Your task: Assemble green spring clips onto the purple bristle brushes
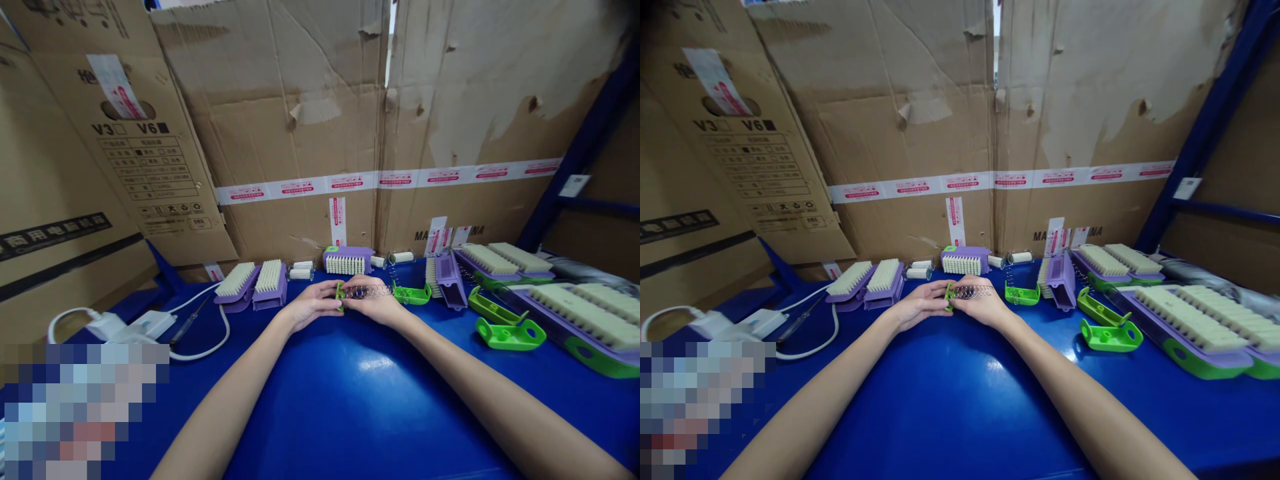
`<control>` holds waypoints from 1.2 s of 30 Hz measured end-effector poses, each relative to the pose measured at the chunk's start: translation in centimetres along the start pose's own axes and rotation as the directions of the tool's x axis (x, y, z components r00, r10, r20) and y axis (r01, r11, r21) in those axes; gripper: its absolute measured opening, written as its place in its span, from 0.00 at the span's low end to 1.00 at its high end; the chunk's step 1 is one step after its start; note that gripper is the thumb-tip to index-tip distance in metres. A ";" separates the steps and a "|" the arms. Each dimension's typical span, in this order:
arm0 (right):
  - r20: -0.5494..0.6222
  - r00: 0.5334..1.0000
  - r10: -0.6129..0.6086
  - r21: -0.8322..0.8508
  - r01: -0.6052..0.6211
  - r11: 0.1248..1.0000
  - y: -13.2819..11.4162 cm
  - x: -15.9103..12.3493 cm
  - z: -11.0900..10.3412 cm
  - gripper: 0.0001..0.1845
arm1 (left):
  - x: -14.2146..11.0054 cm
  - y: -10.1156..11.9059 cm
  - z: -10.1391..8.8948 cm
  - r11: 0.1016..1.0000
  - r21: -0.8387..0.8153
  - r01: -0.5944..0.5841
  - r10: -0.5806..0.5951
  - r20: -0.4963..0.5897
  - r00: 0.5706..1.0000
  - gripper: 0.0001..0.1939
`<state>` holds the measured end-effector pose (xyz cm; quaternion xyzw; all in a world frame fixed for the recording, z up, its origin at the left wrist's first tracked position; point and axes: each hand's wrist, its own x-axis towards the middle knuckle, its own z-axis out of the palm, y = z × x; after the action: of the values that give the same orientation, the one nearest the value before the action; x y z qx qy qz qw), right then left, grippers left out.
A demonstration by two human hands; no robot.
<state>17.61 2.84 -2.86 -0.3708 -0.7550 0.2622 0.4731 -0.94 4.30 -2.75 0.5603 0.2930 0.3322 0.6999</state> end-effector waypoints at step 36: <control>0.220 0.762 0.609 0.656 -0.578 0.486 -0.5 0.3 0.1 0.08 | 0.8 -0.2 2.1 0.667 0.672 -0.322 0.530 -0.124 0.839 0.24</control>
<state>17.25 2.76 -2.42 -0.4090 -0.4155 0.6619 0.4711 1.23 3.60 -2.57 0.7538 0.3507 0.4551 0.3189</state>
